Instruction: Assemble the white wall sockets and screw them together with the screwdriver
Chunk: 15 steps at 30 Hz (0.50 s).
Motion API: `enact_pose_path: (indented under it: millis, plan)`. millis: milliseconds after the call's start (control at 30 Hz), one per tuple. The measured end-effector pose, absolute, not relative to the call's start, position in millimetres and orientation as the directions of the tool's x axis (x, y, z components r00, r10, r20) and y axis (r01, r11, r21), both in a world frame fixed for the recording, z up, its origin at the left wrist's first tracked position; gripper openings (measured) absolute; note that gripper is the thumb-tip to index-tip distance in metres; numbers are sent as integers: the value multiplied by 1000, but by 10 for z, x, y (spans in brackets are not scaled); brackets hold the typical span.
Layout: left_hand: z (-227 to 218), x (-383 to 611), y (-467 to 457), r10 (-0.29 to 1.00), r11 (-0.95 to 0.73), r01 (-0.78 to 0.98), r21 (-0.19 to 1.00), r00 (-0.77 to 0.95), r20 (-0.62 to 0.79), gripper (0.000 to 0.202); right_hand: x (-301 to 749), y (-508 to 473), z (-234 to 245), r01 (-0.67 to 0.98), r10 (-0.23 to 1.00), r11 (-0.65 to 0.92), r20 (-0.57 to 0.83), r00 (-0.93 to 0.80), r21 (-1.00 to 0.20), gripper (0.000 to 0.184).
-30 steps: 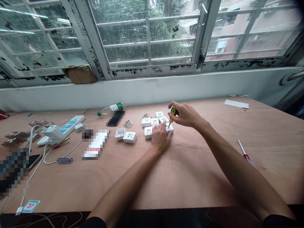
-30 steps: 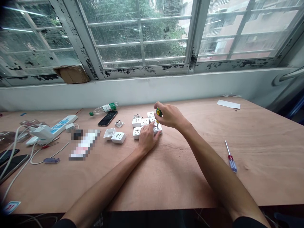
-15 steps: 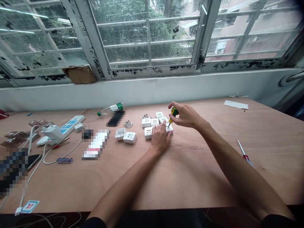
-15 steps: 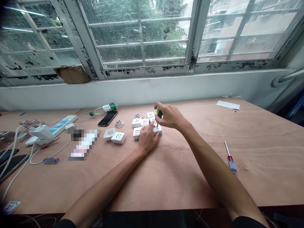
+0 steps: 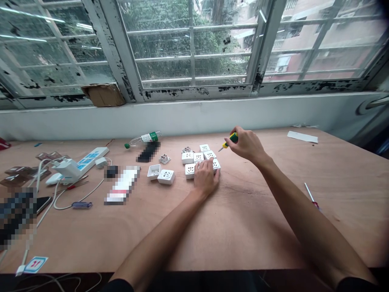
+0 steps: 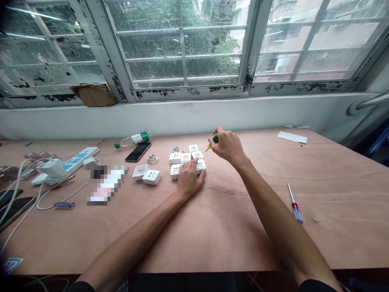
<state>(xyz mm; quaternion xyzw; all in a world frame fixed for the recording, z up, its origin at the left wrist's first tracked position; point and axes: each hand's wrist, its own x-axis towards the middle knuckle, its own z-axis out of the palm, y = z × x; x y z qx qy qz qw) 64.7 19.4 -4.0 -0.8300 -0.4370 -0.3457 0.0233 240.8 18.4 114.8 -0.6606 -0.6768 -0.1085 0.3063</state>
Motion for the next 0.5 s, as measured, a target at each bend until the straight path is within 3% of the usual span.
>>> enact_pose_path:
  millis: [267,433,500]
  plan:
    - [-11,618,183,705,-636,728,258,411,578,41,2368,308,868,981,946,-30,310,90,-193,18]
    - [103,420,298,749,-570,780,258,365,553,32,2348,313,793,980,1000,-15,-21,11,-199,8]
    - [144,330,389,802,-485,825,290,287,524,35,2344,319,759,979,997,18,-70,-33,-202,2]
